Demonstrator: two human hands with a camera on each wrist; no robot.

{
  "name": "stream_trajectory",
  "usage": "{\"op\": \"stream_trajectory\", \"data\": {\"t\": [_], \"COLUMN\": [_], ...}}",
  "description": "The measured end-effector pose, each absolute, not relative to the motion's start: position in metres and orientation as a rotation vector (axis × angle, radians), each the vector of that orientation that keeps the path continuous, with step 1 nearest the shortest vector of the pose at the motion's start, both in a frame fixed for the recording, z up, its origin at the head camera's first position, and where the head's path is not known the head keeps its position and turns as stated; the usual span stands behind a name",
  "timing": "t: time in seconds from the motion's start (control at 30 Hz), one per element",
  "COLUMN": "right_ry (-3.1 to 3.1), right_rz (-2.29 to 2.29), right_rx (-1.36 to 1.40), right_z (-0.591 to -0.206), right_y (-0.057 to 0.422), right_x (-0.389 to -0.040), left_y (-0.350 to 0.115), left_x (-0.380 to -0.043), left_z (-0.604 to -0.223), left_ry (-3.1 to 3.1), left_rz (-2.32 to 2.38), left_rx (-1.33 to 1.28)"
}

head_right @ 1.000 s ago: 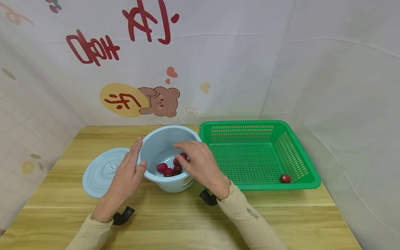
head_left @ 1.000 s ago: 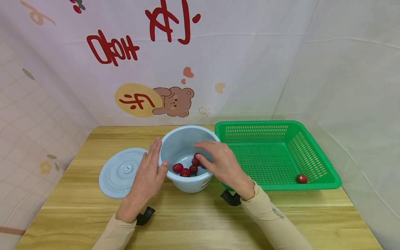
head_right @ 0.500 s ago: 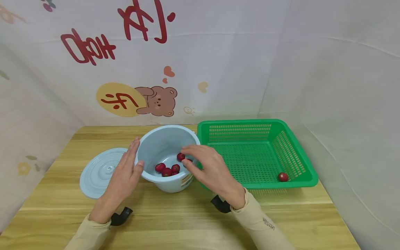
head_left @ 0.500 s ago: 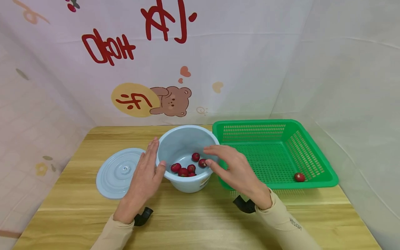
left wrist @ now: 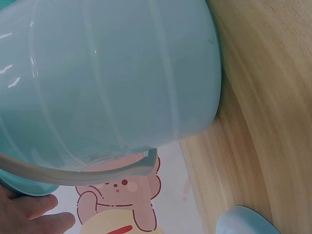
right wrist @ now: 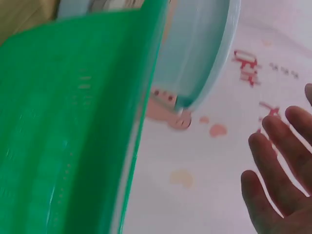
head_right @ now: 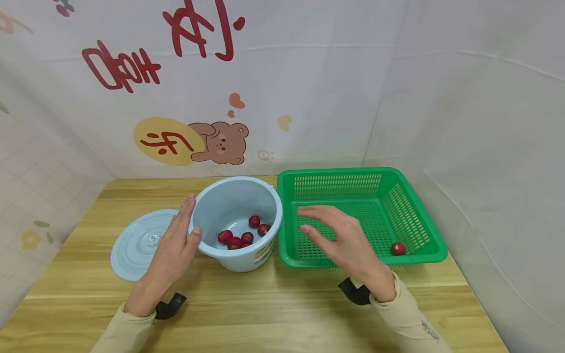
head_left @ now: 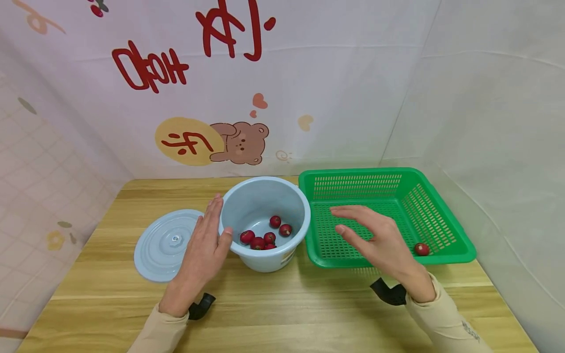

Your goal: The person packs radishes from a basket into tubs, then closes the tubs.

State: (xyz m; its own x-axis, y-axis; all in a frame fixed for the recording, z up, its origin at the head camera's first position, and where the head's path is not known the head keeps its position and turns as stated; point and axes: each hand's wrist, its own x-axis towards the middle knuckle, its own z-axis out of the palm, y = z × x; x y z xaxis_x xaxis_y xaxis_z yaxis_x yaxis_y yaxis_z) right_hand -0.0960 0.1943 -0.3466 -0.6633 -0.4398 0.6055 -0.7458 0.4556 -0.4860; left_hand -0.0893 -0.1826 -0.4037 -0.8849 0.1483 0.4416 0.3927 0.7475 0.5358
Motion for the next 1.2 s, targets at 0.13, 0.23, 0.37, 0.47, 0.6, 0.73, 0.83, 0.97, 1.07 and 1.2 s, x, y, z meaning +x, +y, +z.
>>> {"op": "stream_trajectory", "data": {"t": [0.13,0.23,0.37,0.47,0.6,0.73,0.83,0.97,1.07,1.2], "right_ry": [-2.322,-2.344,-2.379,-2.407,-2.435,-2.490,-2.575,-2.738,-2.822,-2.853], "right_rz": [1.061,1.033,0.973,0.930,0.881,0.861,0.864,0.920,0.855,0.691], "right_rx": [0.965,0.937,0.899,0.873,0.847,0.812,0.777,0.712,0.684,0.720], "right_z": [-0.348,-0.350,-0.354,-0.356,-0.359,-0.358,-0.357,-0.355,-0.356,-0.361], "right_y": [0.216,0.231,0.248,0.259,0.272,0.286,0.298,0.315,0.327,0.340], "right_x": [-0.098,-0.099,-0.100,-0.100,-0.101,-0.103,-0.103,-0.105,-0.108,-0.114], "left_y": [-0.182,-0.182,-0.182,-0.182,-0.182,-0.183,-0.183,-0.183,-0.183,-0.183], "left_x": [-0.090,-0.090,-0.090,-0.089,-0.089,-0.089,-0.089,-0.090,-0.090,-0.090], "left_z": [-0.404,-0.404,-0.404,-0.404,-0.404,-0.404,-0.404,-0.404,-0.404,-0.403], "left_ry": [-2.577,-2.581,-2.584,-2.585,-2.586,-2.584,-2.586,-2.594,-2.599,-2.602], "left_rz": [-0.909,-0.910,-0.912,-0.912,-0.910,-0.911,-0.912,-0.910,-0.904,-0.899], "left_rx": [-0.412,-0.411,-0.413,-0.413,-0.412,-0.410,-0.407,-0.402,-0.400,-0.400]}}
